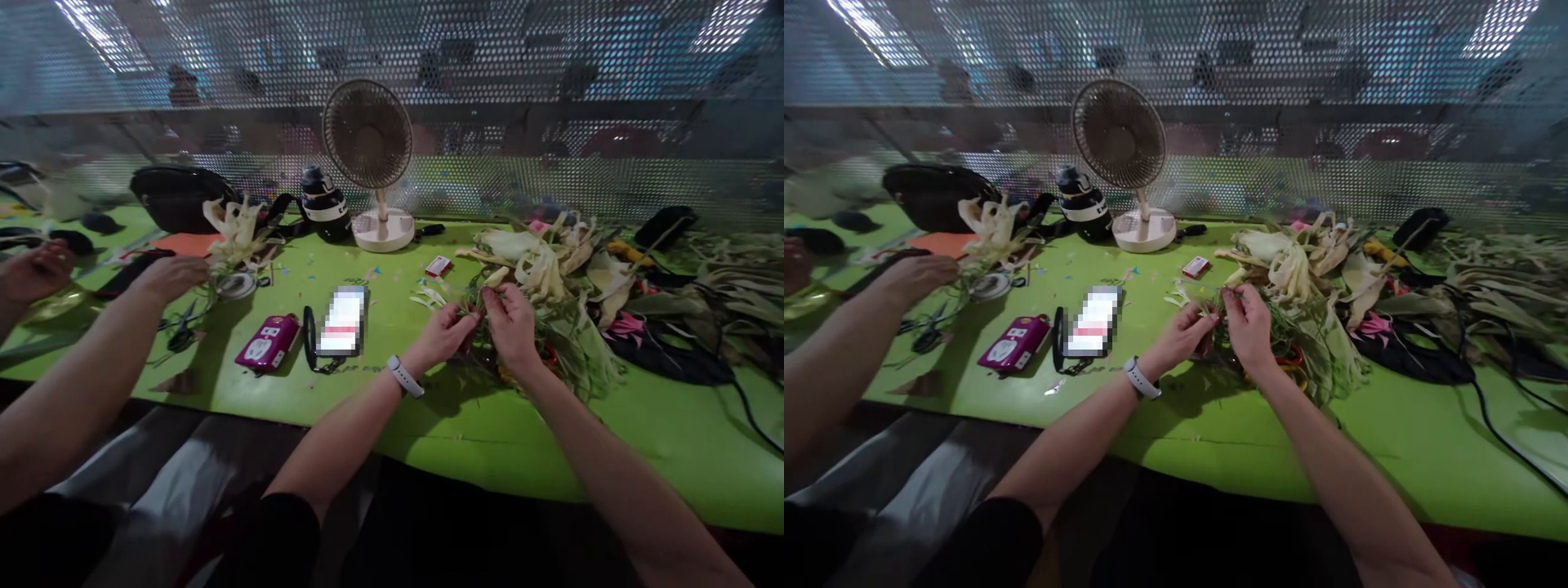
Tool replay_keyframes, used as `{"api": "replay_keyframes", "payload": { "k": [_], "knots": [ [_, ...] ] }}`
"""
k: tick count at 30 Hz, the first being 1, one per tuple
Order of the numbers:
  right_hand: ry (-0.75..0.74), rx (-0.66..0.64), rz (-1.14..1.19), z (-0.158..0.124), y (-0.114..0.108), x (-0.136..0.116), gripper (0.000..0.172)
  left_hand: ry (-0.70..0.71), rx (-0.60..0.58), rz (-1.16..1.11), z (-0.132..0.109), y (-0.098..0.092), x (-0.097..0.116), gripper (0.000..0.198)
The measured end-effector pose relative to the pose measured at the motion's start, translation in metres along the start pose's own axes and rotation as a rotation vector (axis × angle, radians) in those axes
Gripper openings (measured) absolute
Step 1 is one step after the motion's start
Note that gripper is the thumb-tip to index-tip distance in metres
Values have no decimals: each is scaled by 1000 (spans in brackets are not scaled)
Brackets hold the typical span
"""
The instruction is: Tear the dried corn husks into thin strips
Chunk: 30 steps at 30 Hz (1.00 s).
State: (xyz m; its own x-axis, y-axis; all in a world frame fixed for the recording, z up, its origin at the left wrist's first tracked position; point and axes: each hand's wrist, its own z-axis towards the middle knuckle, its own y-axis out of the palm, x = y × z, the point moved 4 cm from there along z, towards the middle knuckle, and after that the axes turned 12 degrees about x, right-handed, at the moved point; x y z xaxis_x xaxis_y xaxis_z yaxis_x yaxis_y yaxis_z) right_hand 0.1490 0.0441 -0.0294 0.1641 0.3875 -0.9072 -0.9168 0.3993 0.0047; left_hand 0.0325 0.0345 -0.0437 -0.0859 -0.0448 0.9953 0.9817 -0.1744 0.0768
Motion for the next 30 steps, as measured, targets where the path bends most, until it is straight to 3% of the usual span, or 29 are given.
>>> {"api": "replay_keyframes", "payload": {
  "k": [7, 14, 23, 26, 30],
  "knots": [
    [58, -24, -27, -2, 0, 2, 26, 14, 39, -2, 1, -3, -1, 20],
    [-35, -35, -28, -2, 0, 0, 23, -3, 10, 88, 3, -5, -3, 28],
    [49, -66, 28, 3, -2, 9, 22, -55, -51, 25, 3, -4, -1, 40],
    [95, -93, 50, 1, 1, 6, 23, -16, -55, 90, 6, -5, -3, 42],
    [23, -28, 42, 2, 0, 3, 22, 28, -27, 140, 9, -7, -5, 38]
  ]
}}
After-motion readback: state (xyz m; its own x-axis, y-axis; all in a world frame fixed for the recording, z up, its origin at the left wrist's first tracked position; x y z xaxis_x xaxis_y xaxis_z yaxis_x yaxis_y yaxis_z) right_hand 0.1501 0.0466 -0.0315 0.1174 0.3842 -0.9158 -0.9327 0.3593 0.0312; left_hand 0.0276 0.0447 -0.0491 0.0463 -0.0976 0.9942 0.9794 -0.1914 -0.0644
